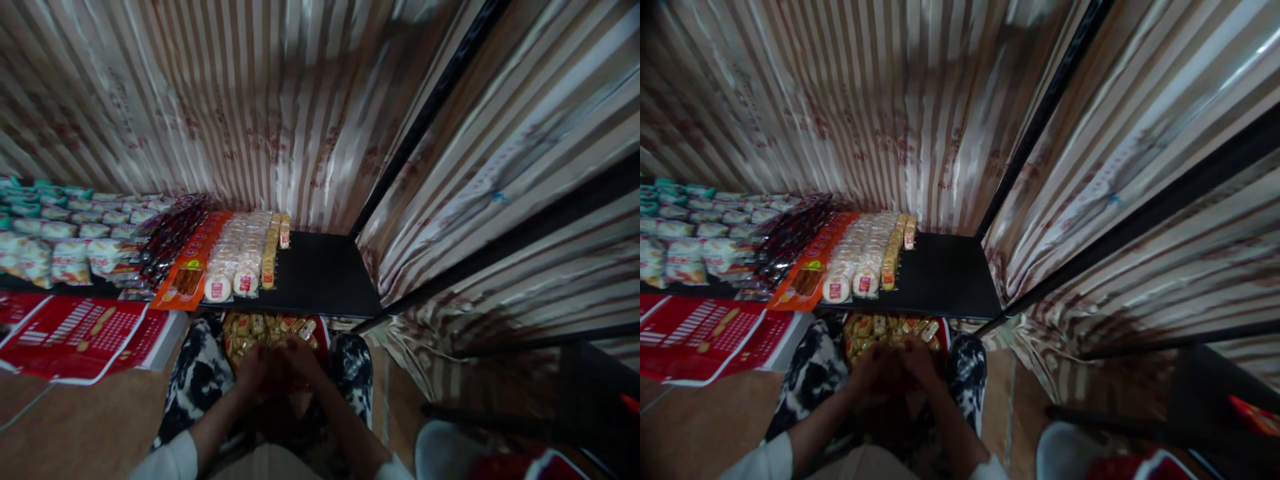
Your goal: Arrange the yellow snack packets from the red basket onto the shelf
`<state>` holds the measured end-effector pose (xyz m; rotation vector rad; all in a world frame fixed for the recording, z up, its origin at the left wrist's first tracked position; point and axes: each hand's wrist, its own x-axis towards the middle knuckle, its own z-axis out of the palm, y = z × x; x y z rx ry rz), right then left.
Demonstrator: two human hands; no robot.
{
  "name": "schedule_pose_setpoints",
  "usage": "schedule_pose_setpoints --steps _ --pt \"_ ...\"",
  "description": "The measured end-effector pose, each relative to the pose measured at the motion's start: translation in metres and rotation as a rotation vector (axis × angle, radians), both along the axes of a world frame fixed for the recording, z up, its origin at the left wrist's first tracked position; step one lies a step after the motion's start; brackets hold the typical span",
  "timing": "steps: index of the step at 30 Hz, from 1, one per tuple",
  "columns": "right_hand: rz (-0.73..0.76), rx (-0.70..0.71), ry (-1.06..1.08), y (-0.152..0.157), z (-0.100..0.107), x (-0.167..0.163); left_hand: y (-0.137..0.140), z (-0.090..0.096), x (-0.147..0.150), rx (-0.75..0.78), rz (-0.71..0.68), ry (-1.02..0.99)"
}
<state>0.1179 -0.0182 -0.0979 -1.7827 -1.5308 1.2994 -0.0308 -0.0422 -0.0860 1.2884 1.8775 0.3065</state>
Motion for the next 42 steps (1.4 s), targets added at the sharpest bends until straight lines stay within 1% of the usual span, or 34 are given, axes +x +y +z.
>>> schedule_pose_setpoints --steps 2,4,6,8,10,12,13,15,17,19,22,24,26,30,32,34,36,40,42 --pt "-0.151 -0.06 0.217 0.001 0.01 0.005 0.008 0.011 0.0 0.057 0.097 -0.065" --pt "-0.244 -0.107 0.447 0.0 0.02 0.008 0.016 0.022 0.002 0.132 0.201 -0.149" --pt "-0.289 -0.105 0.622 -0.001 0.029 0.008 0.024 0.034 0.007 0.171 0.267 -0.232" --pt "-0.307 -0.078 0.685 -0.002 0.037 0.007 0.032 0.048 0.012 0.174 0.28 -0.289" --pt "-0.281 -0.054 0.644 -0.001 0.043 0.007 0.037 0.061 0.016 0.197 0.25 -0.324" --pt "-0.229 -0.001 0.498 0.002 0.05 0.009 0.042 0.072 0.016 0.247 0.19 -0.338" --pt "-0.198 0.061 0.382 0.004 0.055 0.01 0.044 0.077 0.016 0.275 0.155 -0.338" --pt "-0.136 0.248 0.121 0.009 0.066 0.013 0.048 0.083 0.013 0.321 0.06 -0.326" --pt "-0.057 0.416 -0.072 0.014 0.079 0.015 0.053 0.087 0.012 0.362 -0.039 -0.294" --pt "0.027 0.461 -0.137 0.021 0.089 0.015 0.059 0.092 0.011 0.397 -0.119 -0.246" --pt "0.101 0.438 -0.142 0.032 0.097 0.014 0.071 0.1 0.015 0.417 -0.191 -0.207" --pt "0.102 0.444 -0.134 0.043 0.097 0.014 0.081 0.106 0.019 0.425 -0.183 -0.207" --pt "0.06 0.458 -0.109 0.056 0.094 0.015 0.091 0.109 0.025 0.464 -0.138 -0.217" --pt "-0.114 0.453 0.029 0.093 0.083 0.017 0.11 0.116 0.039 0.59 -0.023 -0.16" --pt "-0.183 0.437 0.09 0.116 0.076 0.018 0.12 0.117 0.048 0.602 -0.003 -0.112" --pt "-0.233 0.427 0.091 0.14 0.069 0.017 0.132 0.117 0.056 0.578 -0.003 -0.106" --pt "-0.268 0.418 0.056 0.163 0.063 0.016 0.146 0.113 0.064 0.523 0.012 -0.13" --pt "-0.318 0.394 0.009 0.202 0.056 0.008 0.176 0.102 0.072 0.397 0.058 -0.188" --pt "-0.333 0.384 -0.014 0.218 0.053 0.004 0.191 0.097 0.073 0.363 0.076 -0.226"
